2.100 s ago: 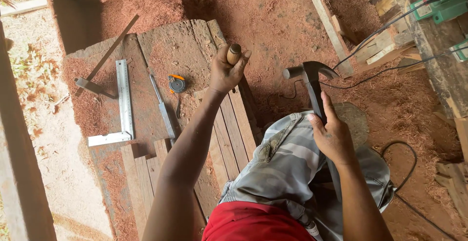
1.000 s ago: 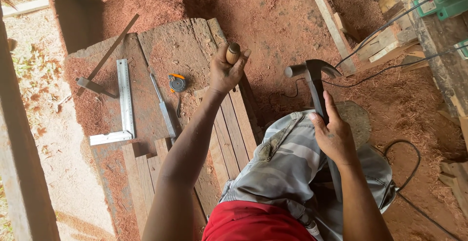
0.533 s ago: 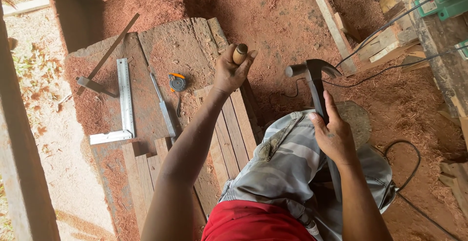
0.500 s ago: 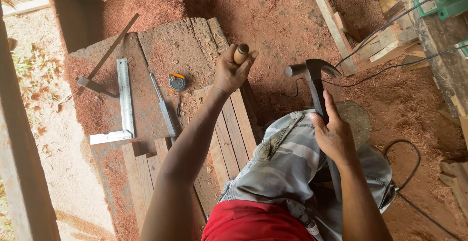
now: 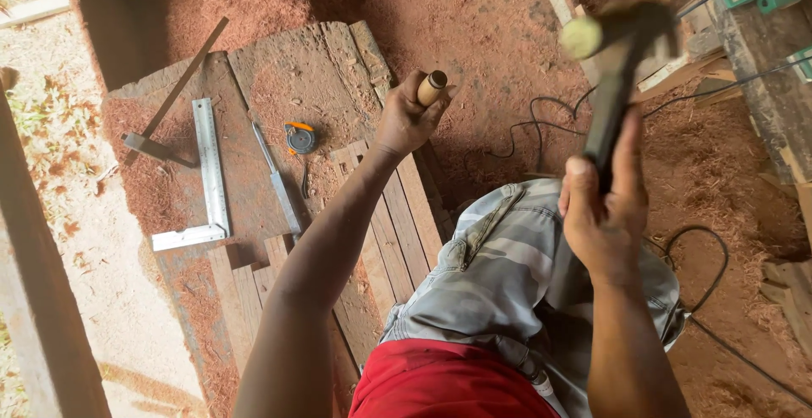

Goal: The person uses a hammer and a chisel to carve a groove into a wooden plank. They repeatedly strike the chisel with the hammer to remove wood chips and deepen the cut along the plank's length.

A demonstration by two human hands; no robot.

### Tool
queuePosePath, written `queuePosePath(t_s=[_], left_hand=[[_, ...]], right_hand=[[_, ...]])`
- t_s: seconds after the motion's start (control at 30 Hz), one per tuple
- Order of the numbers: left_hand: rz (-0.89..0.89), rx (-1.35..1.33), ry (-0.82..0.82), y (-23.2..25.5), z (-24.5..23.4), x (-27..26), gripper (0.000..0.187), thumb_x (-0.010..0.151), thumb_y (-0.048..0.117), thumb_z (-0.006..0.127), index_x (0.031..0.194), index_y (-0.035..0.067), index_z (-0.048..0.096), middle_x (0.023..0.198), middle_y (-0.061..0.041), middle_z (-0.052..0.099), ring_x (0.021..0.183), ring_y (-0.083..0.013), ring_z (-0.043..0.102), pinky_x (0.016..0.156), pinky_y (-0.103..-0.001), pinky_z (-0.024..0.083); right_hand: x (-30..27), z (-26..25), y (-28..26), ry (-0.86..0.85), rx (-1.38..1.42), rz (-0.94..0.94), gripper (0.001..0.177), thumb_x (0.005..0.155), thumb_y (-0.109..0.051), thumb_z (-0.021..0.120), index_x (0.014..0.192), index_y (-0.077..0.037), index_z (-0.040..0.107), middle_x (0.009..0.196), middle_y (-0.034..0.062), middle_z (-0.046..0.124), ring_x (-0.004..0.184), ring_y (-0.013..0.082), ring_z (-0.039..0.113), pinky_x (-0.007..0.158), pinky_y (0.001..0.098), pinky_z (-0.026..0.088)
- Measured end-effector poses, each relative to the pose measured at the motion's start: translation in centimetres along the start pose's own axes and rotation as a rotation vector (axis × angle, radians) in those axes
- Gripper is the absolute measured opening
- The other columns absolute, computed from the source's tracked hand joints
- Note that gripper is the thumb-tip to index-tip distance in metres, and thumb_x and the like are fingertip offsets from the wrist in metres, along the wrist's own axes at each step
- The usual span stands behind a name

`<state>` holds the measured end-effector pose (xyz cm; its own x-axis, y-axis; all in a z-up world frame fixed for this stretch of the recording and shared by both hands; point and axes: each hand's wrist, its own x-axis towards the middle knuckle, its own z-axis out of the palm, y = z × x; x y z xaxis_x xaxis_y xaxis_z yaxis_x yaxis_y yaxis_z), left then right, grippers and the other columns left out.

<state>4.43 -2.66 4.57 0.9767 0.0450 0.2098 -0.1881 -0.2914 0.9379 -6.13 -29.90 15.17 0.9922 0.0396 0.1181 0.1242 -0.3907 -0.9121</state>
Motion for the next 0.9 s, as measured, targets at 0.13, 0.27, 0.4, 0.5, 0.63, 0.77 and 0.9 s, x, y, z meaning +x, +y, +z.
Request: queuePosePath(t_s=[0.13, 0.27, 0.4, 0.5, 0.63, 0.77, 0.9], left_hand=[[0.091, -0.027, 0.064, -1.9, 0.0, -0.3, 0.02, 0.097, 0.013, 0.08, 0.096, 0.006, 0.061, 0.092, -0.005, 0.074, 0.084, -0.0082, 0.068, 0.07, -0.027, 0.059], [-0.001, -0.117, 0.007, -2.9, -0.9, -0.9, 0.029, 0.086, 0.0, 0.073, 0.111, 0.006, 0.06, 0.099, -0.005, 0.071, 0.091, -0.0079, 0.07, 0.079, -0.025, 0.061], [-0.015, -0.144, 0.043, -2.7, -2.2, -2.4, 0.027, 0.088, 0.002, 0.072, 0.113, 0.006, 0.062, 0.102, -0.004, 0.072, 0.09, -0.0084, 0.072, 0.075, -0.023, 0.061], [-0.003, -0.11, 0.119, -4.1, -2.9, -2.6, 0.017, 0.094, 0.004, 0.076, 0.105, 0.005, 0.062, 0.093, -0.005, 0.071, 0.083, -0.0088, 0.068, 0.07, -0.024, 0.058], [0.081, -0.11, 0.187, -4.3, -3.4, -2.8, 0.017, 0.097, 0.005, 0.077, 0.096, 0.004, 0.06, 0.086, -0.006, 0.07, 0.079, -0.0094, 0.065, 0.069, -0.025, 0.056], [0.141, 0.049, 0.182, -5.9, -3.3, -3.8, 0.044, 0.083, -0.004, 0.068, 0.125, -0.004, 0.056, 0.086, -0.007, 0.071, 0.081, -0.0112, 0.065, 0.07, -0.026, 0.056], [0.079, -0.246, 0.124, -10.1, -1.9, -3.6, 0.022, 0.092, 0.003, 0.067, 0.113, 0.001, 0.058, 0.103, -0.011, 0.069, 0.096, -0.0164, 0.07, 0.081, -0.031, 0.061]], right_hand=[[1.7, 3.6, -4.3, -0.086, -0.24, 0.052, 0.069, 0.105, -0.024, 0.054, 0.165, -0.014, 0.02, 0.075, 0.0117, 0.067, 0.058, 0.0197, 0.067, 0.056, 0.0321, 0.054], [1.1, 6.2, -2.1, -0.365, -0.331, -0.1, 0.071, 0.101, -0.026, 0.061, 0.163, -0.011, 0.03, 0.1, 0.0221, 0.073, 0.086, 0.0306, 0.074, 0.074, 0.0394, 0.058], [0.4, 4.5, -4.8, -0.336, -0.164, -0.344, 0.064, 0.105, -0.019, 0.061, 0.16, -0.004, 0.033, 0.129, 0.0298, 0.067, 0.107, 0.0355, 0.073, 0.085, 0.039, 0.058], [0.5, 2.6, -7.8, -0.252, -0.177, -0.326, 0.063, 0.106, -0.018, 0.062, 0.162, -0.007, 0.035, 0.115, 0.0199, 0.073, 0.09, 0.0228, 0.076, 0.073, 0.0337, 0.061], [0.9, 3.6, -8.7, -0.001, -0.03, -0.257, 0.068, 0.104, -0.017, 0.056, 0.162, -0.007, 0.022, 0.09, 0.0106, 0.069, 0.067, 0.0154, 0.066, 0.059, 0.0305, 0.056], [0.6, 8.4, -4.5, -0.333, -0.364, -0.407, 0.062, 0.098, -0.02, 0.066, 0.154, -0.006, 0.044, 0.115, 0.0255, 0.072, 0.09, 0.0386, 0.075, 0.074, 0.0444, 0.059], [0.4, 8.2, -5.7, -0.309, -0.293, -0.459, 0.058, 0.104, -0.022, 0.062, 0.157, -0.007, 0.042, 0.126, 0.0278, 0.069, 0.112, 0.044, 0.07, 0.09, 0.0465, 0.056]])
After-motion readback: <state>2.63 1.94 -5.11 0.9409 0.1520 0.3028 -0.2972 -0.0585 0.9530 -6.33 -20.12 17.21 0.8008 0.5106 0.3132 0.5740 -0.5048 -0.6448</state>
